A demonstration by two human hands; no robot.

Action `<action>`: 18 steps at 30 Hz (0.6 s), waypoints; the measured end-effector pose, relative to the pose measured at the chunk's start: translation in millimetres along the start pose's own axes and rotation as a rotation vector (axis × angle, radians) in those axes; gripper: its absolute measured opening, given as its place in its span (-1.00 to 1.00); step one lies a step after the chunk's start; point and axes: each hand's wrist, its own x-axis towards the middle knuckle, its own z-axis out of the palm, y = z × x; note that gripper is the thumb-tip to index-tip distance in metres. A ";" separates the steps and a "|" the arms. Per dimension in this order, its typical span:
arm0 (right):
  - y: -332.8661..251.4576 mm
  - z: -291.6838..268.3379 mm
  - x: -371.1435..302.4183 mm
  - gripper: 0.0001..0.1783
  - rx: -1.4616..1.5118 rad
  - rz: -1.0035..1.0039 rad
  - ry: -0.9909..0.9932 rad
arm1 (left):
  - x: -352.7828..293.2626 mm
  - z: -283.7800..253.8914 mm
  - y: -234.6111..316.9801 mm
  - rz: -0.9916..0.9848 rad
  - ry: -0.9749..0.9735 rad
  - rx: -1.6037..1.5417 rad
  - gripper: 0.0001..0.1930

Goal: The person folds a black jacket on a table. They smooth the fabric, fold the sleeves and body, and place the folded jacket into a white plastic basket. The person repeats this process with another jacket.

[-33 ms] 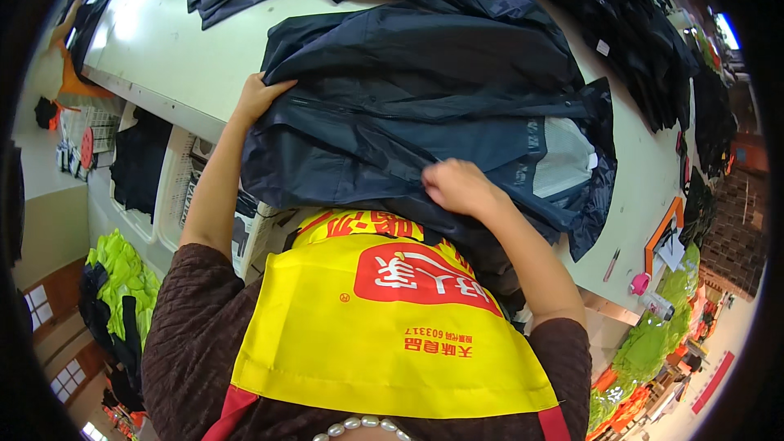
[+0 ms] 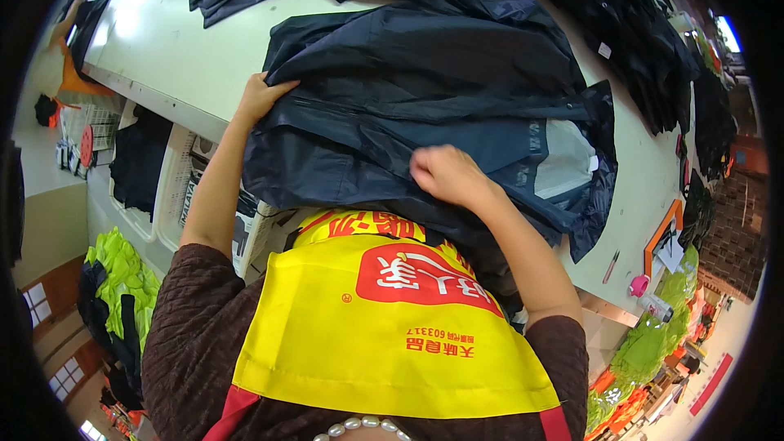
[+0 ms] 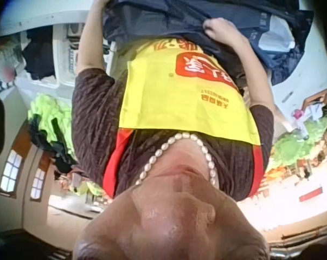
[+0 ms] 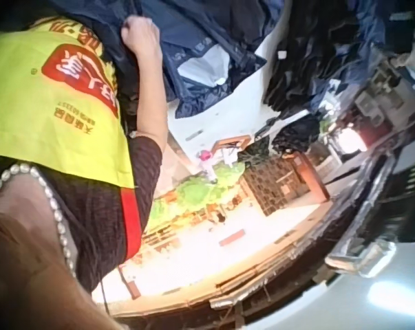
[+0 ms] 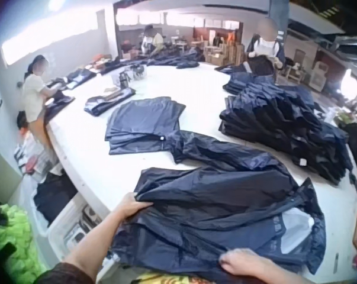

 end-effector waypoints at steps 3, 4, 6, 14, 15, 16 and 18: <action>-24.2 3.8 64.1 -0.87 0.096 -0.123 0.403 | 0.1 0.9 -4.0 0.030 0.003 0.023 -0.53; -20.0 16.1 84.2 -0.87 -0.012 -0.202 0.526 | 2.3 1.5 -5.5 0.036 -0.001 0.034 -0.52; -21.2 31.0 113.2 -0.88 -0.152 -0.226 0.480 | 4.9 1.9 -6.5 0.043 0.005 0.052 -0.51; -40.5 43.5 131.6 -0.76 -0.300 0.143 0.509 | -9.3 11.4 20.1 0.035 0.147 0.478 -0.52; -42.3 43.3 130.6 -0.74 -0.298 0.171 0.521 | -11.6 13.6 21.0 0.045 0.169 0.528 -0.52; -43.5 43.4 129.8 -0.73 -0.296 0.199 0.534 | -12.9 14.9 20.8 0.054 0.192 0.577 -0.53; -44.7 44.5 130.3 -0.71 -0.258 0.257 0.546 | -12.7 17.2 16.4 0.078 0.216 0.594 -0.55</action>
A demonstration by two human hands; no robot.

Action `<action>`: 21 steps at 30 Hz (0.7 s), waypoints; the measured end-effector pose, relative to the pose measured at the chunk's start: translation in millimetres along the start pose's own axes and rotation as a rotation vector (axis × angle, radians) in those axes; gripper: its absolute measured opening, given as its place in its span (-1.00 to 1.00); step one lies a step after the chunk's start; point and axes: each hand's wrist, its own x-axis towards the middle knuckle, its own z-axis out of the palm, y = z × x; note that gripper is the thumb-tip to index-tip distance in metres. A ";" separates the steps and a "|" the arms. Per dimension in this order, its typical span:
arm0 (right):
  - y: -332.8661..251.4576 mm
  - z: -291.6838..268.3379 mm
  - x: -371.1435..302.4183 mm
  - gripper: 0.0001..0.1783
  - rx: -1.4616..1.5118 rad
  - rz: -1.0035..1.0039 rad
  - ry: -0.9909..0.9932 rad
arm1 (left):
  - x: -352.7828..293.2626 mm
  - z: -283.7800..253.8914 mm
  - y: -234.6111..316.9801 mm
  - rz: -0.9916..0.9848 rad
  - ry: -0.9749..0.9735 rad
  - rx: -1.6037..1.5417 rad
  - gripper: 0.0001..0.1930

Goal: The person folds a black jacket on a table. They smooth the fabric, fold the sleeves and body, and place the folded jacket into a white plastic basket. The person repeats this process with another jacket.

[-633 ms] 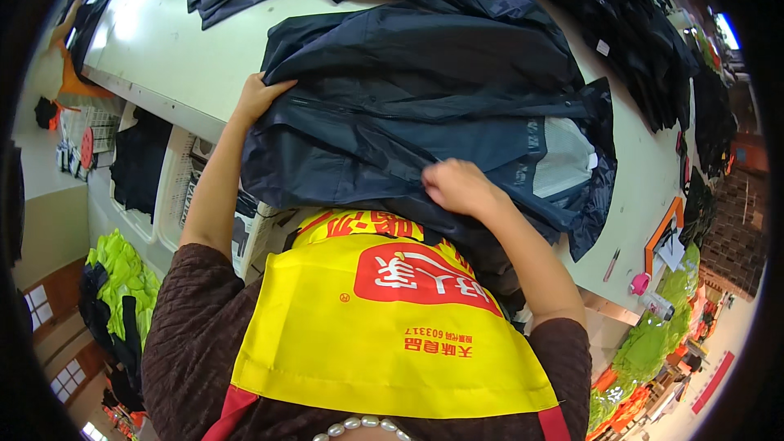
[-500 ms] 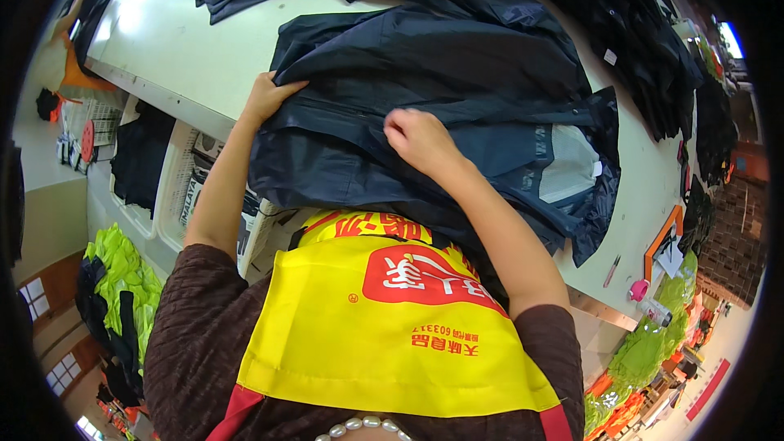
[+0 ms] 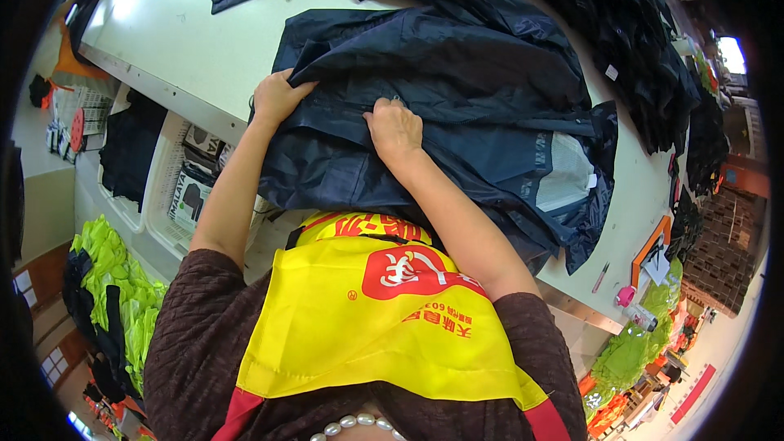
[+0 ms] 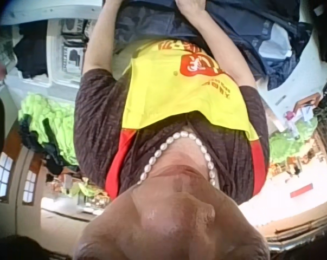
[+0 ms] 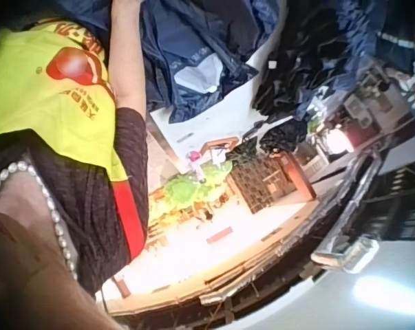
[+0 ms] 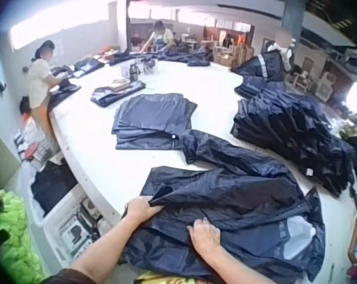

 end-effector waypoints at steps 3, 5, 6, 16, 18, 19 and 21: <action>0.0 2.7 2.6 -0.72 0.157 0.128 -0.011 | -1.4 3.9 -2.8 0.025 0.046 0.020 -0.56; 3.3 4.6 6.1 -0.72 0.371 0.237 0.002 | -3.7 4.2 -3.4 0.036 0.061 0.029 -0.56; 5.3 7.7 7.4 -0.72 0.427 0.258 -0.006 | -3.8 3.2 -2.3 0.041 0.062 0.032 -0.56; 14.2 -31.3 17.0 -0.72 0.221 0.310 -0.249 | 0.5 12.9 -10.1 0.078 0.125 -0.018 -0.52; 37.5 -51.2 6.9 -0.72 0.091 0.310 -0.262 | 3.5 16.9 -13.9 0.080 0.148 -0.023 -0.50; 61.2 -62.5 -0.2 -0.72 0.058 0.340 -0.273 | 3.3 14.1 -15.6 0.055 0.147 -0.022 -0.50; 135.1 -93.4 -22.5 -0.71 0.010 0.450 -0.294 | 1.0 6.8 -15.7 -0.006 0.135 -0.014 -0.50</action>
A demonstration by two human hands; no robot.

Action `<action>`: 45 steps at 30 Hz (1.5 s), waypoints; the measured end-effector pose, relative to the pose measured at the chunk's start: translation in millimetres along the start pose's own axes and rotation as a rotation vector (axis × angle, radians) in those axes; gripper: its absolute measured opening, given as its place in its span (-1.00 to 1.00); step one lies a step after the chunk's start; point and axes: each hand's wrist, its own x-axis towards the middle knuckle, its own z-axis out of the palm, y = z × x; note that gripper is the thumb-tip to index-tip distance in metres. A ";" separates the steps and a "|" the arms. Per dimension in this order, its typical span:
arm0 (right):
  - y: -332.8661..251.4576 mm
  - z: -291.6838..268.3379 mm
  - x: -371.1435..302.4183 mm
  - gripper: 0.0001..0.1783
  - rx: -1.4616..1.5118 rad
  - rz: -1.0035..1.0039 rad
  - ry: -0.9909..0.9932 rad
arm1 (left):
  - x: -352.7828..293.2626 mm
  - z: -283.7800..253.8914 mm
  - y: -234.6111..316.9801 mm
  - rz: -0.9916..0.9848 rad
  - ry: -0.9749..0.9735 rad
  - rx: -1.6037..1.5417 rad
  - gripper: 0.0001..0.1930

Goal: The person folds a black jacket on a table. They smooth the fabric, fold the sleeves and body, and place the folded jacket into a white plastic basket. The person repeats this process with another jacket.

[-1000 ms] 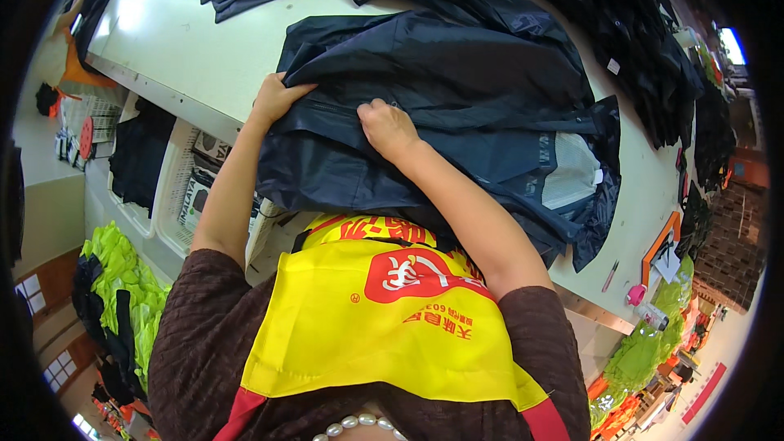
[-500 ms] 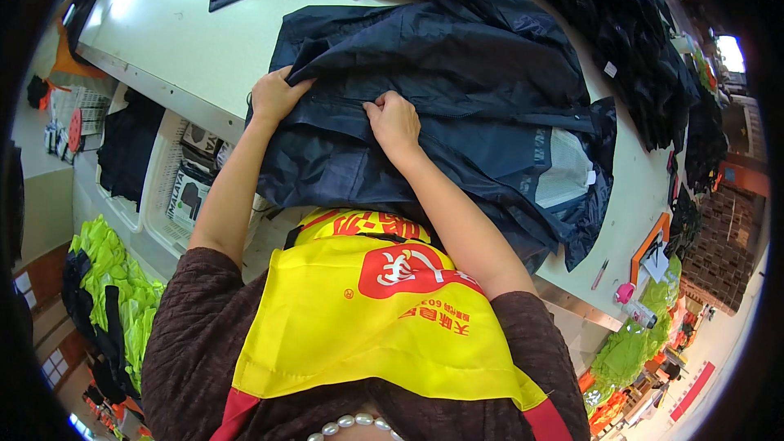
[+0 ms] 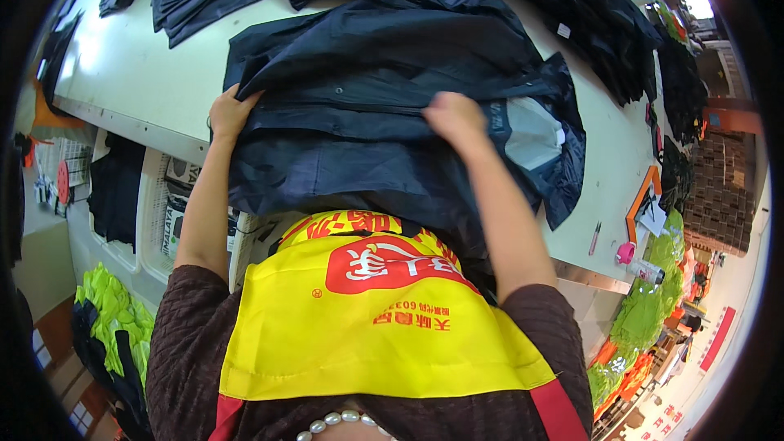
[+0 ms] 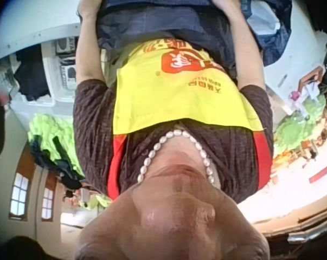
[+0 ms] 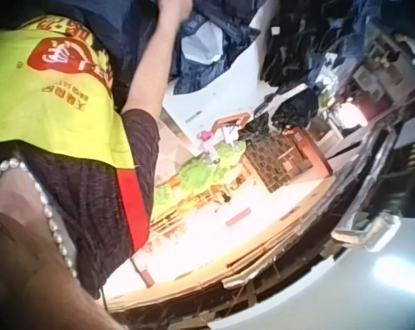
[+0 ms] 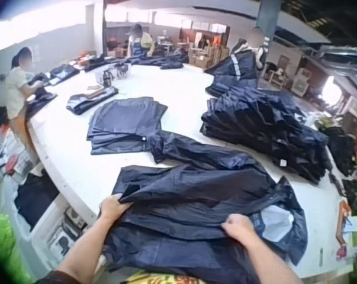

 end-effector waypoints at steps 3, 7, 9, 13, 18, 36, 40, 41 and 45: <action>153.2 -49.9 -5.9 -0.74 -0.133 0.191 0.245 | 7.5 -3.0 -5.0 -0.046 -0.017 0.000 -0.50; 276.7 -42.3 -17.7 -0.68 0.106 0.221 0.355 | 15.8 -2.6 8.5 -0.041 -0.059 0.034 -0.47; 260.9 -32.9 -16.9 -0.66 0.069 0.259 0.376 | 19.4 -12.1 12.5 -0.095 -0.121 0.037 -0.45; 228.8 -52.4 -47.7 -0.61 0.272 0.178 0.531 | 23.7 -28.8 26.1 -0.108 -0.149 -0.035 -0.38; 182.9 -68.9 -79.9 -0.40 0.027 -0.473 0.329 | -27.2 -26.7 158.2 0.512 0.248 -0.170 -0.26; 235.9 -43.7 16.8 -0.76 -0.052 -0.143 0.318 | -30.0 116.0 324.2 0.465 -0.630 -0.176 -0.74; 244.5 -39.0 20.6 -0.80 -0.015 -0.120 0.331 | -32.9 117.9 334.7 0.339 -0.645 -0.151 -0.78; 244.8 -39.0 21.6 -0.80 -0.025 -0.109 0.338 | -33.0 117.0 336.8 0.319 -0.650 -0.142 -0.79; 253.0 -43.7 27.5 -0.82 0.153 -0.096 0.268 | -37.5 117.1 343.8 0.351 -0.619 -0.033 -0.83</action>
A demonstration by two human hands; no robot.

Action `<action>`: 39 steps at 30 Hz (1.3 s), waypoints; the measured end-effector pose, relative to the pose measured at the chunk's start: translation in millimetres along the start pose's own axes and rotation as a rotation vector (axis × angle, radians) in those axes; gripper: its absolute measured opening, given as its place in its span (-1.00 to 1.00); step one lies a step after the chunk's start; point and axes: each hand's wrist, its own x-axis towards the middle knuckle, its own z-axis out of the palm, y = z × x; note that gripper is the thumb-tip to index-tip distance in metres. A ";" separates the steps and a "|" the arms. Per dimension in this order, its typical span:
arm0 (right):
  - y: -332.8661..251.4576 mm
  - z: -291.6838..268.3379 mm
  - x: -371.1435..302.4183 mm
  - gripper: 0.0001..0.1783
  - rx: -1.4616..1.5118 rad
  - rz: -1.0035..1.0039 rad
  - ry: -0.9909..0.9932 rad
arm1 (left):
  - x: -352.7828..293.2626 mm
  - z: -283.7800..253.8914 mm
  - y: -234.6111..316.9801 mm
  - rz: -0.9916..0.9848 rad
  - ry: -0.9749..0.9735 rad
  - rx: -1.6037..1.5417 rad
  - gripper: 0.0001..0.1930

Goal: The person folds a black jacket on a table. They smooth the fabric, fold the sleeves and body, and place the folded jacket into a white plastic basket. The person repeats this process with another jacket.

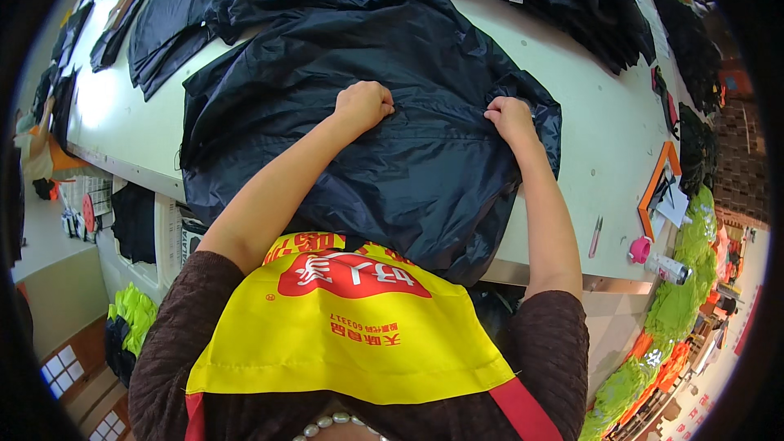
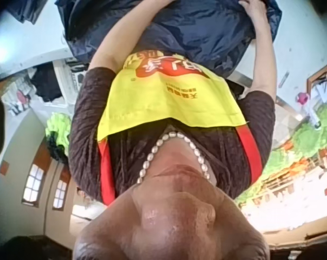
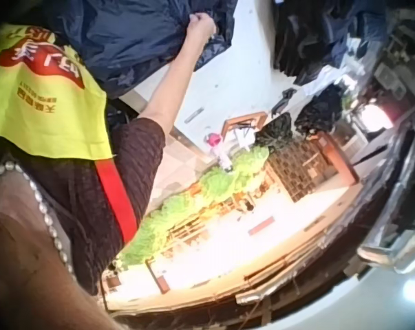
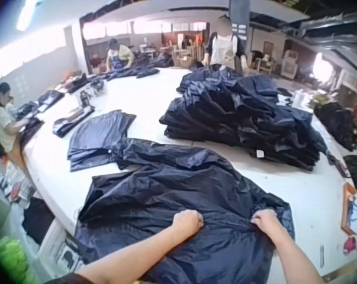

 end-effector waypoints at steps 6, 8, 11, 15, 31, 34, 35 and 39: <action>8.6 -12.8 15.0 -0.86 0.248 0.151 -0.240 | 11.7 -3.1 -13.2 -0.090 -0.101 -0.116 -0.71; 14.9 -11.8 21.4 -0.84 0.300 0.166 -0.298 | 24.5 -4.3 -12.5 -0.158 -0.192 -0.047 -0.54; 20.6 -13.2 30.5 -0.82 0.302 0.227 -0.389 | 34.9 0.7 -15.8 -0.206 -0.174 0.009 -0.67; 6.0 -22.0 42.3 -0.77 0.162 0.254 -0.454 | 25.4 4.9 -21.3 -0.205 -0.088 -0.074 -0.73; -159.1 43.7 -32.4 -0.55 -0.136 -0.529 0.212 | -107.9 -169.9 -319.6 -0.858 0.433 -0.367 -0.30; -195.4 80.6 -32.4 -0.38 -0.150 -0.512 0.173 | -87.3 -159.7 -330.2 -0.810 0.246 -0.766 -0.35; -200.8 93.5 -34.1 -0.34 -0.222 -0.437 0.146 | -78.8 -158.3 -332.9 -0.780 0.242 -0.803 -0.38; -191.1 129.2 -37.3 -0.25 -0.364 -0.373 0.190 | -60.8 -173.5 -330.0 -0.644 0.117 -0.718 -0.58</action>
